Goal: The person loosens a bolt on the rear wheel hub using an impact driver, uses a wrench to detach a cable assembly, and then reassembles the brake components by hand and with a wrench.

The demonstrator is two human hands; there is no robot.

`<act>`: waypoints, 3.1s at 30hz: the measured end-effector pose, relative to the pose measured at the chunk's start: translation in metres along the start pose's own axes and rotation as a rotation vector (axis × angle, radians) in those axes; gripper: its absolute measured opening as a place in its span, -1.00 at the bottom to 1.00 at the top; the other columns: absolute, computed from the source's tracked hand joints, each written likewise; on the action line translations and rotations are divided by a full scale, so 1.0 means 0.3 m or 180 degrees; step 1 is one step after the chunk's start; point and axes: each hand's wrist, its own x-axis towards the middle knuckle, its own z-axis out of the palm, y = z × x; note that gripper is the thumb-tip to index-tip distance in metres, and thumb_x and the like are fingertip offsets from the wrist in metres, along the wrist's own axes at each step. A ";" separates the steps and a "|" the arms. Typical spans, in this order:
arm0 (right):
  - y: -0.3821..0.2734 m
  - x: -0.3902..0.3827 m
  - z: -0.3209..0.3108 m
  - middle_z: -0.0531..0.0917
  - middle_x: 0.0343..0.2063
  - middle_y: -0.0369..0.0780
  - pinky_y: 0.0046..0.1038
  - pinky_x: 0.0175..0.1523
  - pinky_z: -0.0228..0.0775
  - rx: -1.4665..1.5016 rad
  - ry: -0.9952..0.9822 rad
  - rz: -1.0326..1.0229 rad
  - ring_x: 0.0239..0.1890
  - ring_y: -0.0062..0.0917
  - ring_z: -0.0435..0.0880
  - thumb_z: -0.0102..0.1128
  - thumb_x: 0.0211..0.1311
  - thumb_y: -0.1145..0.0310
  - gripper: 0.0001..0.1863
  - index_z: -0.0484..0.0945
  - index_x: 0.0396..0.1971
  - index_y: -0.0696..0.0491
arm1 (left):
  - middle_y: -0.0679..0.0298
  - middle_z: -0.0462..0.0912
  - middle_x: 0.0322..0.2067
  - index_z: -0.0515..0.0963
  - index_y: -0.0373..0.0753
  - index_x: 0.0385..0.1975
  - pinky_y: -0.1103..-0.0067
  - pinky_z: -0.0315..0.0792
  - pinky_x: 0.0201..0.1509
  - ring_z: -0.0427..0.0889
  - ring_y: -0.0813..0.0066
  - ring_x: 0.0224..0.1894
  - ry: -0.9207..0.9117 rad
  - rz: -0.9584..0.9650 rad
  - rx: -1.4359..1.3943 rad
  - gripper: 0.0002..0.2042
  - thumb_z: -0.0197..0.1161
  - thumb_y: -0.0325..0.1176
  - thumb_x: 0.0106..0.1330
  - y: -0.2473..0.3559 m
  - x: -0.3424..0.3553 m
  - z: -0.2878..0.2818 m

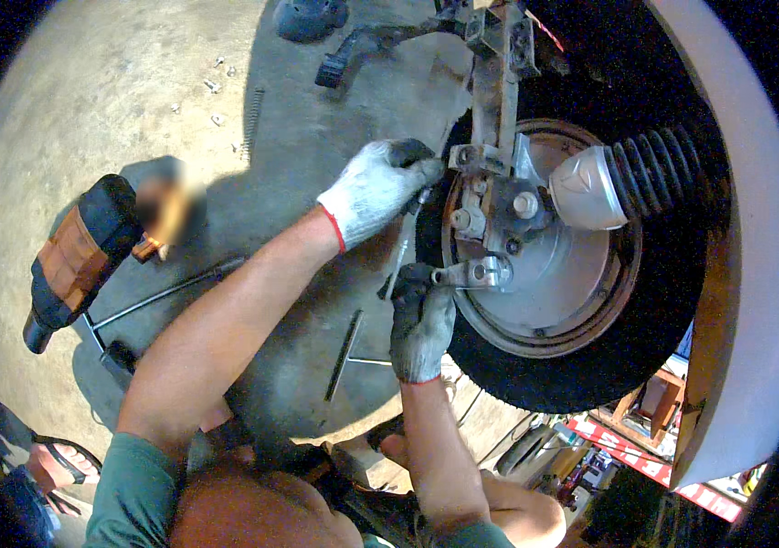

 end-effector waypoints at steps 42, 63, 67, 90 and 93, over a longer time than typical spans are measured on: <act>-0.038 0.050 0.135 0.26 -0.65 -0.45 -0.55 -0.37 0.05 0.0452 -0.0250 0.0660 -0.59 -0.68 0.19 0.03 0.34 0.13 -0.79 0.43 -0.30 -0.04 | -0.02 0.67 -0.23 0.58 -0.40 -0.16 0.44 0.47 -0.10 0.64 0.26 -0.21 0.0389 0.0026 -0.0626 -0.70 0.18 -0.29 0.27 0.049 0.098 0.070; -0.039 0.044 0.114 0.41 -0.67 -0.38 -0.50 -0.44 0.25 -0.0154 0.0396 0.0372 -0.61 -0.62 0.35 0.13 0.30 0.24 -0.79 0.46 -0.20 0.06 | 0.07 0.67 -0.38 0.61 -0.31 -0.18 0.41 0.44 -0.20 0.59 0.36 -0.34 -0.0357 0.0143 -0.0402 -0.72 0.19 -0.25 0.23 0.013 0.152 0.055; -0.047 0.060 0.070 0.43 -0.64 -0.37 -0.50 -0.48 0.24 -0.0214 0.0016 0.0183 -0.60 -0.62 0.36 0.17 0.27 0.30 -0.80 0.45 -0.19 0.04 | 0.04 0.67 -0.34 0.60 -0.32 -0.15 0.42 0.44 -0.15 0.60 0.37 -0.29 -0.0415 0.0173 -0.0149 -0.67 0.13 -0.17 0.29 0.027 0.153 0.031; -0.084 0.021 0.058 0.45 -0.61 -0.35 -0.52 -0.52 0.22 -0.0619 0.0032 0.0280 -0.62 -0.61 0.36 0.21 0.23 0.29 -0.80 0.47 -0.23 0.04 | -0.11 0.61 -0.42 0.54 -0.40 -0.35 0.31 0.42 -0.24 0.58 0.21 -0.38 0.0109 0.0592 -0.0065 -0.70 -0.05 -0.28 0.28 0.018 0.265 0.081; -0.082 0.024 0.058 0.47 -0.58 -0.34 -0.51 -0.52 0.24 -0.0644 0.0227 0.0243 -0.60 -0.60 0.39 0.23 0.21 0.27 -0.77 0.46 -0.23 0.04 | -0.07 0.62 -0.43 0.53 -0.38 -0.30 0.31 0.41 -0.25 0.58 0.21 -0.39 0.0013 0.0569 -0.0040 -0.71 -0.05 -0.27 0.31 0.053 0.246 0.055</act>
